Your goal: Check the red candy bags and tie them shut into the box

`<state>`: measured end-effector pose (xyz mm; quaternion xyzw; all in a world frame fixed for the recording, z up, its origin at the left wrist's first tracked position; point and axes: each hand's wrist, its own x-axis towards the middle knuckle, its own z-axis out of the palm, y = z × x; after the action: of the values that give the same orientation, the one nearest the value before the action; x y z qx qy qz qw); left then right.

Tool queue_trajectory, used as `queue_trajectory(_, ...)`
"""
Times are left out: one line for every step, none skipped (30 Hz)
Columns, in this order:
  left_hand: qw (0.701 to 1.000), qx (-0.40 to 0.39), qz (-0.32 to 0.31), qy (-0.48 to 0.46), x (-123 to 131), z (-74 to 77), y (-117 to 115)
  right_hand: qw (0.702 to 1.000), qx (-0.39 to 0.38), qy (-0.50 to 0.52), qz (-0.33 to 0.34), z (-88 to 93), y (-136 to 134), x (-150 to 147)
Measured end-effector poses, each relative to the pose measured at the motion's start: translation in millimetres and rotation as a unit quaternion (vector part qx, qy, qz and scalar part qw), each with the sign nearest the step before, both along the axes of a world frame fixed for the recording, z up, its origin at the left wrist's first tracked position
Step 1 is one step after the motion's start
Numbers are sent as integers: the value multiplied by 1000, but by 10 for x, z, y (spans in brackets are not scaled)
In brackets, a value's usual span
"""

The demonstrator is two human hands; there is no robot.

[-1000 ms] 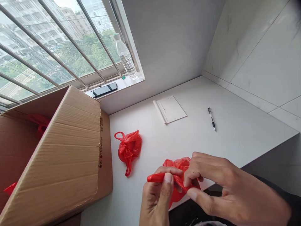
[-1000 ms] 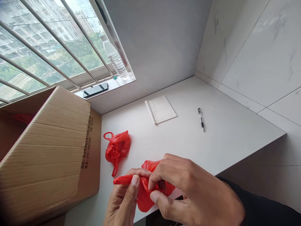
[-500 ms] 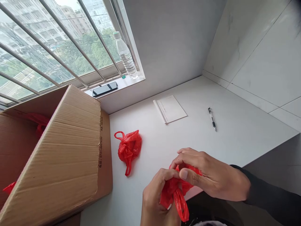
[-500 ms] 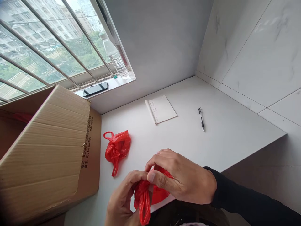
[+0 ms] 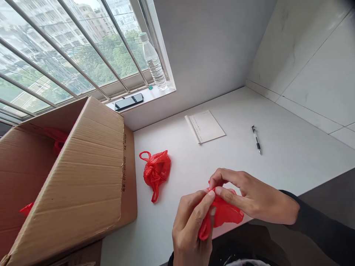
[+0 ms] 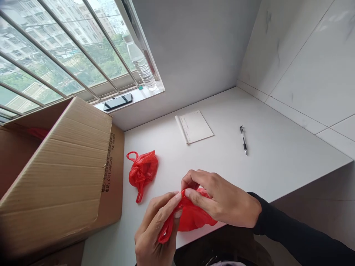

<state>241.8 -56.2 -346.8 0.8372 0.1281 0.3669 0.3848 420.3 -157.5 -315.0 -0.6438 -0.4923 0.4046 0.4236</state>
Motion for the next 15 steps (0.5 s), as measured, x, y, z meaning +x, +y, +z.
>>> queue_trajectory(1000, 9, -2, 13, -15, -6, 9, 1000, 1, -9, -9, -1, -2, -10)
queue_trajectory(999, 19, 3, 25, -34, -21, 14, 1000, -1, -16, -18, -6, -3, -19)
queue_trajectory(999, 27, 17, 36, -57, -46, 13, 999, -7, -19, -26, -18, -5, -27)
queue_trajectory(998, 31, 35, 44, -87, -80, 8, 999, -13, -21, -35, -36, -9, -30)
queue_trajectory(997, 29, 54, 52, -124, -123, 1, 998, -21, -25, -45, -60, -16, -27)
queue_trajectory(996, 24, 68, 60, -171, -172, -7, 998, -28, -32, -56, -90, -28, -18)
queue_trajectory(994, 15, 78, 70, -227, -225, -14, 996, -33, -43, -67, -126, -45, -1)
queue_trajectory(993, 2, 90, 78, -290, -280, -21, 994, -38, -57, -79, -167, -69, 23)
queue_trajectory(991, -12, 105, 87, -357, -333, -26, 992, -46, -71, -94, -212, -98, 51)
queue_trajectory(988, -26, 119, 97, -424, -381, -32, 989, -58, -81, -109, -257, -130, 81)
queue_trajectory(984, -43, 136, 106, -484, -421, -39, 986, -73, -86, -125, -303, -162, 110)
queue_trajectory(979, -66, 157, 113, -534, -449, -50, 983, -85, -83, -141, -344, -191, 134)
queue_trajectory(972, -94, 178, 117, -567, -463, -65, 981, -90, -72, -155, -380, -214, 150)
queue_trajectory(965, -126, 197, 117, -582, -462, -84, 981, -90, -51, -164, -408, -230, 157)
queue_trajectory(958, -160, 211, 113, -578, -448, -107, 982, -85, -21, -167, -427, -237, 153)
